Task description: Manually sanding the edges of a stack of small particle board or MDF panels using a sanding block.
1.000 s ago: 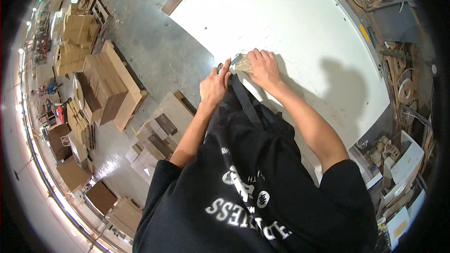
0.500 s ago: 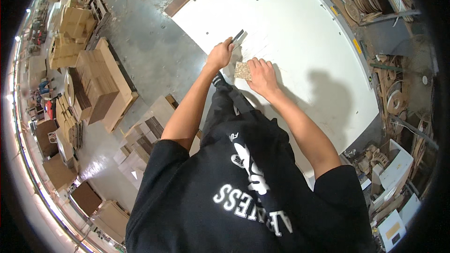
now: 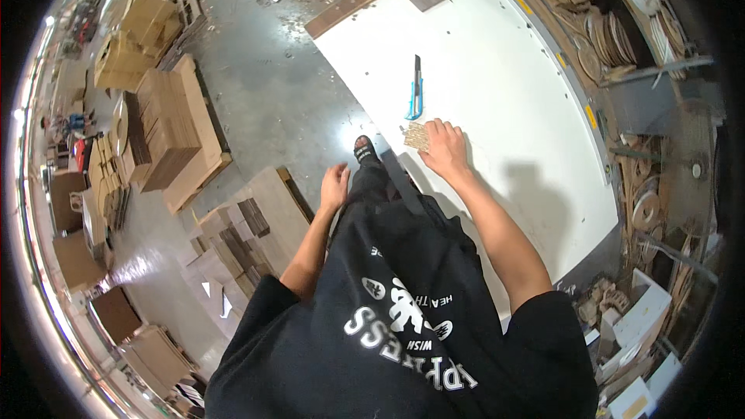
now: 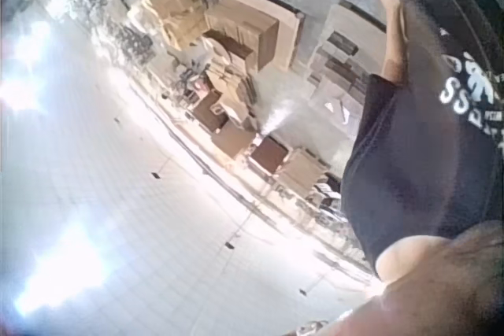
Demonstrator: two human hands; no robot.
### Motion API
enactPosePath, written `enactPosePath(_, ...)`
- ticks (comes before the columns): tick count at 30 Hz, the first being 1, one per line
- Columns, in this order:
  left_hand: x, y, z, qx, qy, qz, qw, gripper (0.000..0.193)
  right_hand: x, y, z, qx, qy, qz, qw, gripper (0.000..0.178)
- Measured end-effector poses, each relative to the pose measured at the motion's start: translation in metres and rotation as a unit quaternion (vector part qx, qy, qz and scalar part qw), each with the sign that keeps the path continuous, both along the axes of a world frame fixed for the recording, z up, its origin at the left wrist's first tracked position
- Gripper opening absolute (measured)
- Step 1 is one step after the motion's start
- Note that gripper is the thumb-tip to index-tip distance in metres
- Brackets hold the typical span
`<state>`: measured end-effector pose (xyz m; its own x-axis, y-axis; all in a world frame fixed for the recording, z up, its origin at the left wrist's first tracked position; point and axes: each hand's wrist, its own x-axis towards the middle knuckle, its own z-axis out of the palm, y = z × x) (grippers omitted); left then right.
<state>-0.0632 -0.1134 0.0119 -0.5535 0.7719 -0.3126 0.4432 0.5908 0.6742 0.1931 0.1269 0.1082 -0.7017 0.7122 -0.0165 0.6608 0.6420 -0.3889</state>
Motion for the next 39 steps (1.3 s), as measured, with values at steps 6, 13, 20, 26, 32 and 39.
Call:
enactPosePath(6,0.009,-0.095,0.026,-0.014,-0.038,0.109,0.993,0.040,-0.002,0.001,-0.011,0.023,0.024,0.026,0.999,0.049)
enactPosePath(13,0.006,-0.172,0.109,-0.006,0.029,0.175,0.984,0.040,-0.006,-0.015,0.005,0.012,0.015,0.015,1.000,0.054)
enactPosePath(20,-0.012,-0.165,0.117,0.015,-0.004,0.145,0.989,0.042,-0.008,-0.022,0.000,-0.018,0.040,-0.092,0.995,0.065)
enactPosePath(26,-0.033,-0.146,0.111,0.062,-0.102,0.087,0.989,0.069,-0.035,-0.093,0.024,-0.379,0.216,-0.138,0.889,0.078)
enactPosePath(32,-0.037,-0.187,0.102,0.228,-0.388,0.087,0.889,0.101,-0.142,-0.219,0.048,-0.630,0.271,-0.071,0.724,0.082)
enactPosePath(39,-0.109,-0.311,0.107,0.342,-0.262,0.230,0.873,0.087,-0.272,-0.351,0.073,-0.661,0.117,0.026,0.740,0.082)
